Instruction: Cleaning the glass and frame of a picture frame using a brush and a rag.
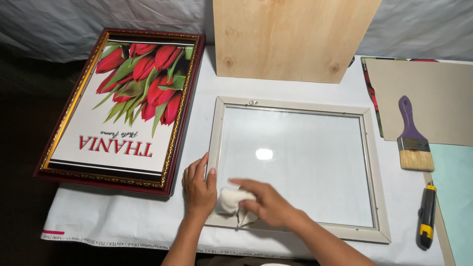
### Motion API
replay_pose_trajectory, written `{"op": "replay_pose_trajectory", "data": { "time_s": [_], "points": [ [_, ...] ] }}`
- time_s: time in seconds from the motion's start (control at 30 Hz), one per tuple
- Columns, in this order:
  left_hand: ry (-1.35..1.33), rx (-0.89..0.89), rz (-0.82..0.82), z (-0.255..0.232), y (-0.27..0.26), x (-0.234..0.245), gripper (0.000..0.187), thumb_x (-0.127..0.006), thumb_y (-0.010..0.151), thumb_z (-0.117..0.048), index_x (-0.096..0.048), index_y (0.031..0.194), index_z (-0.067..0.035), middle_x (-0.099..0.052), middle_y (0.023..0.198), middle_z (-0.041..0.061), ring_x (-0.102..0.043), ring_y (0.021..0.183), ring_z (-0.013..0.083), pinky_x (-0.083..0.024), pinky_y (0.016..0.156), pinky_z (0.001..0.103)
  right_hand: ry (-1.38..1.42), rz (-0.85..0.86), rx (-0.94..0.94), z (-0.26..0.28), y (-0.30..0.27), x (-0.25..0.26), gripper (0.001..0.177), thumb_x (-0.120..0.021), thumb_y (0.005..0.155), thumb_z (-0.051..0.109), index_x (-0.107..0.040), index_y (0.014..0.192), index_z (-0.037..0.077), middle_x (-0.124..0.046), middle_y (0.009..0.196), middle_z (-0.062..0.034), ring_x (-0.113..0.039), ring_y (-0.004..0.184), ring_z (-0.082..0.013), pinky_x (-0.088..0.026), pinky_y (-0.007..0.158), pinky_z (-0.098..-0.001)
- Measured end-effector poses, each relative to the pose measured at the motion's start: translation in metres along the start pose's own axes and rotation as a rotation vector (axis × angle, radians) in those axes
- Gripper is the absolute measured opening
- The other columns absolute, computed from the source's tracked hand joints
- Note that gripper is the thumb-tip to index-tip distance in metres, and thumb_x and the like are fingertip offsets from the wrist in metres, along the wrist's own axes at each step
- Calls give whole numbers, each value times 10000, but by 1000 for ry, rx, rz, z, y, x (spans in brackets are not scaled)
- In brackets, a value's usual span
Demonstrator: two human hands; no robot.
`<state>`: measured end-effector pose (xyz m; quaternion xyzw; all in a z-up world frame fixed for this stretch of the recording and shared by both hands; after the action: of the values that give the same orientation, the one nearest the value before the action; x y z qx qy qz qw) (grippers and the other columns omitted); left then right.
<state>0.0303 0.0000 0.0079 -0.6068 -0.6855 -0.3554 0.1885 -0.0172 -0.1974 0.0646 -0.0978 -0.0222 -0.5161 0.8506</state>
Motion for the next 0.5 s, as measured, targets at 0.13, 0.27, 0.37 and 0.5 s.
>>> {"op": "replay_pose_trajectory", "data": {
  "time_s": [0.13,0.27,0.37,0.5],
  "points": [
    [56,22,66,4,-3,-4,534,-554,978,-409,-557,1481,-227,-580,1293,38,-536,1187,284,-422,988,476,-392,-650,167,-30,18,72,533,-668,866,93,-601,1394,130,-647,1404,-91,-621,1269,-265,-472,1057,-367],
    [86,11,56,3,-2,-6,507,-590,960,-391,-594,1447,-254,-586,1261,35,-538,1190,276,-435,962,481,-775,-752,125,-23,60,89,522,-635,929,206,-532,1438,154,-526,1297,-235,-554,1141,-422,-478,953,-505],
    [87,8,47,3,-1,-7,501,-589,958,-385,-599,1441,-254,-595,1267,33,-542,1193,279,-434,964,481,-972,-585,150,-27,95,75,419,-648,913,220,-567,1318,152,-547,1268,-215,-513,1055,-467,-445,875,-546],
    [96,-12,17,6,-1,-9,490,-604,951,-355,-607,1429,-248,-602,1266,33,-545,1182,288,-440,951,490,-1061,-626,176,-47,129,66,552,-525,743,-41,-572,1259,149,-533,1103,-166,-461,918,-435,-418,746,-526]
  ]
}}
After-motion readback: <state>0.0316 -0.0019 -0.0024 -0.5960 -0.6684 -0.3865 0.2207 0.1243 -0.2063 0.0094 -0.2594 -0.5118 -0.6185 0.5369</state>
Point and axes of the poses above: each hand's wrist, its own y-axis towards the middle knuckle, its own x-axis out of the back of the hand, z = x × y, the point moved 3 cm from there along y, towards the middle knuckle
